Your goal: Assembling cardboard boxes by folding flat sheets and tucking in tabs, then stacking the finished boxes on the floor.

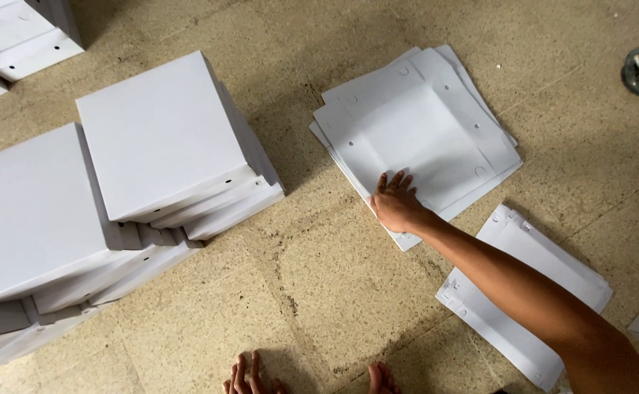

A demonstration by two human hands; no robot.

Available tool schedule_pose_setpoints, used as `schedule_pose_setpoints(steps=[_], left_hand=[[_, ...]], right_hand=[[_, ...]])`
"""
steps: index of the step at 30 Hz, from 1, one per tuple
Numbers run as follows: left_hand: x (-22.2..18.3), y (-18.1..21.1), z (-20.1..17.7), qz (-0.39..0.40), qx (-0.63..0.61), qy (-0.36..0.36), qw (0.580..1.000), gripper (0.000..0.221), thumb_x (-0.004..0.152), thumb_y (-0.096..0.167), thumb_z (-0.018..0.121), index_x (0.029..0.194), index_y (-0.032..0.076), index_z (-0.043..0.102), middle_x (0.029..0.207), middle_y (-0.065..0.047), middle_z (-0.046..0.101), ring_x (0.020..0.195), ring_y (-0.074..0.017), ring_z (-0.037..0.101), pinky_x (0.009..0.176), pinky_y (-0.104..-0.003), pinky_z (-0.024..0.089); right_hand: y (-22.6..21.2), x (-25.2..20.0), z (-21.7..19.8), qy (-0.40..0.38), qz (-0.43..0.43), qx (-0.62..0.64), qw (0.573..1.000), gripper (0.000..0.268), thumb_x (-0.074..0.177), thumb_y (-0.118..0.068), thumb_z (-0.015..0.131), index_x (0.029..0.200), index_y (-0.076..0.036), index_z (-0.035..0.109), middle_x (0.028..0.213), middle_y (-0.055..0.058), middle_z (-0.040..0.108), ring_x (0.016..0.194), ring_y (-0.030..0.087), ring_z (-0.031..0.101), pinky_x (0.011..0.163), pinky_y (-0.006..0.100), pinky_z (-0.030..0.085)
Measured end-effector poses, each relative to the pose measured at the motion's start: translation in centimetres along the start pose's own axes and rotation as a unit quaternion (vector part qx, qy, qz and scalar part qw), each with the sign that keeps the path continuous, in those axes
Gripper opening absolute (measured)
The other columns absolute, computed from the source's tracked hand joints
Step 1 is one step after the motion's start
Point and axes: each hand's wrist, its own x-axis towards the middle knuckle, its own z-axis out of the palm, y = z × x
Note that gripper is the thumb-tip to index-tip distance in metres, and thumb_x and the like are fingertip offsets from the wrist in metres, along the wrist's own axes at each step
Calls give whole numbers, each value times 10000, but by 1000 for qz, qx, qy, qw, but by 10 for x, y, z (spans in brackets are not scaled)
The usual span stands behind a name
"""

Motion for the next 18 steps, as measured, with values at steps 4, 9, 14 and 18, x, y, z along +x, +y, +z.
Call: schedule_pose_setpoints(steps=[4, 9, 14, 18], left_hand=[[1, 10, -9, -46, -27, -52, 997, 771, 681, 477, 512, 1390, 180, 570, 1481, -201, 510, 1380, -394, 473, 1229, -633, 287], [-3, 3, -8, -59, -55, -37, 996, 733, 780, 567, 421, 1388, 188, 574, 1493, -203, 482, 1396, -406, 452, 1231, -683, 245], [3, 2, -20, -36, -27, -100, 994, 968, 467, 338, 698, 1414, 208, 543, 1517, -171, 470, 1405, -370, 443, 1247, -608, 245], [10, 11, -29, -15, -7, -83, 996, 954, 521, 374, 684, 1444, 198, 519, 1523, -166, 474, 1385, -366, 468, 1222, -588, 290]], right_hand=[[3, -2, -9, 111, -65, -30, 991, 157, 938, 34, 528, 790, 36, 580, 579, 125, 567, 444, 193, 514, 388, 317, 443], [15, 8, 12, 242, -9, -41, 969, 347, 890, 66, 600, 585, -81, 523, 479, 12, 445, 418, 125, 382, 435, 327, 363], [14, -43, -57, 188, 39, 133, 972, 388, 975, -244, 744, 686, 15, 724, 642, 9, 745, 308, 122, 338, 337, 253, 203], [24, -63, -91, 78, 125, 224, 963, 328, 841, -408, 816, 964, -104, 800, 622, 29, 743, 321, 106, 360, 369, 206, 256]])
